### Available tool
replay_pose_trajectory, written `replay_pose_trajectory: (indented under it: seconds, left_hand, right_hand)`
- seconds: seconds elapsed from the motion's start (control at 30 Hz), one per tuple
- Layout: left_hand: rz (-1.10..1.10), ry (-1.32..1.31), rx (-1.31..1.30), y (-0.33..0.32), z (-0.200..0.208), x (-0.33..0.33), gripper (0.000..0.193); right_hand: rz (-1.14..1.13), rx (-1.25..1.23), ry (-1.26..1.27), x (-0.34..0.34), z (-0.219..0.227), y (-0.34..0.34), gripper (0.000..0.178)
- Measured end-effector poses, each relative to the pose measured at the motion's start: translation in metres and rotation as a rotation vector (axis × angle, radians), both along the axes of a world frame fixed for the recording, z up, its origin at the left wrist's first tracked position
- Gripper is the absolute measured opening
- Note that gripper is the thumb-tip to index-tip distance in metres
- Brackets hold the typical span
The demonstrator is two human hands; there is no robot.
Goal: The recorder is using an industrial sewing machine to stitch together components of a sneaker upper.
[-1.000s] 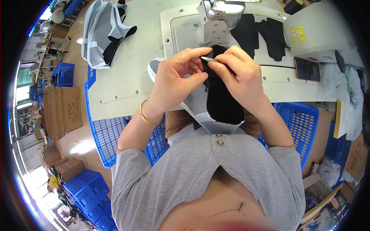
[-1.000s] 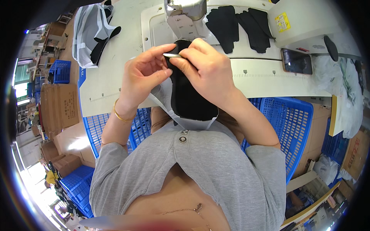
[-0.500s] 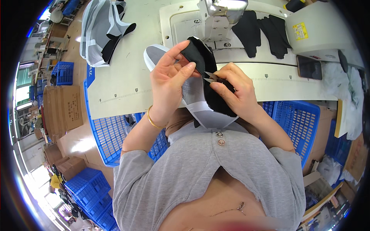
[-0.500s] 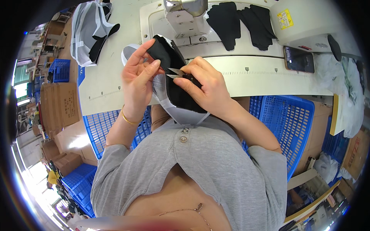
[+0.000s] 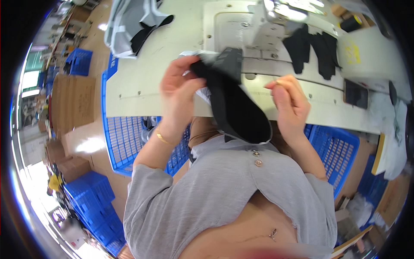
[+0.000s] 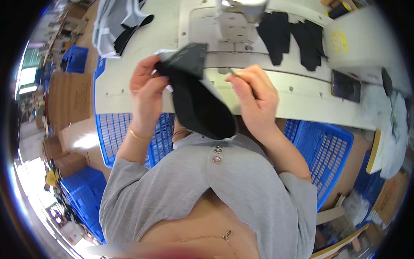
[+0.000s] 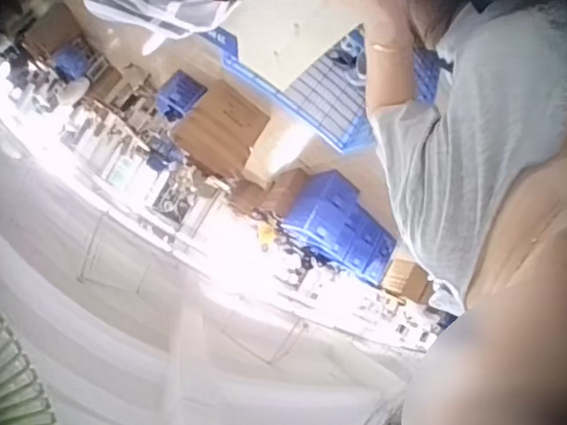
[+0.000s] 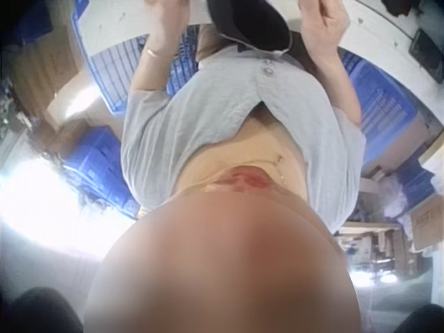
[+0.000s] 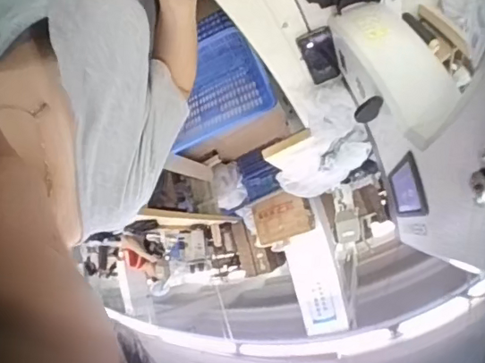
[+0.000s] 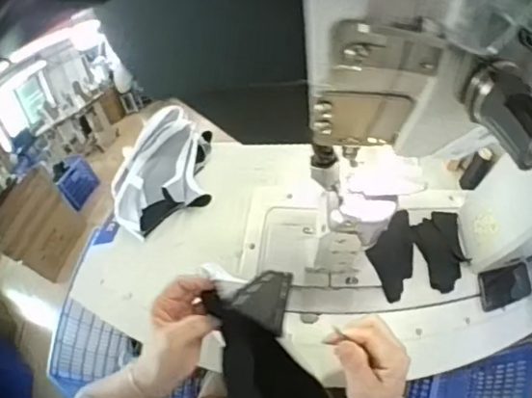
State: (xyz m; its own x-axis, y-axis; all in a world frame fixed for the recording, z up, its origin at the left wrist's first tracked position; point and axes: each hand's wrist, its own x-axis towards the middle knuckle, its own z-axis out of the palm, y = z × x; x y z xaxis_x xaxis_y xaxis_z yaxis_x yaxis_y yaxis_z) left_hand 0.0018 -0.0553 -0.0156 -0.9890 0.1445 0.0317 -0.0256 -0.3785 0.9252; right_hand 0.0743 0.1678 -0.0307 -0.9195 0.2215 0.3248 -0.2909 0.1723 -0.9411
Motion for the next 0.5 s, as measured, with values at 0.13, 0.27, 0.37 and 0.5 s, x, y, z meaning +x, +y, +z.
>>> replay_pose_trajectory:
  seconds: [0.13,0.27,0.37,0.5]
  left_hand:
    - [0.260,-0.261,0.071,-0.162,-0.009,-0.014,0.015]
    - [0.234,-0.121,-0.306,-0.331,-0.004,0.026,0.007]
    - [0.499,-0.224,-0.571,-0.357,-0.001,0.062,0.005]
    - [0.436,-0.333,-1.204,-0.371,-0.026,0.070,0.007]
  right_hand:
    - [0.051,-0.066,-0.047,0.009,-0.011,0.014,0.019]
    - [0.118,-0.123,-0.150,0.007,-0.016,0.006,0.023]
    - [0.179,-0.125,-0.151,-0.002,-0.017,-0.005,0.020]
    - [0.214,-0.020,-0.100,-0.006,-0.018,-0.015,0.016]
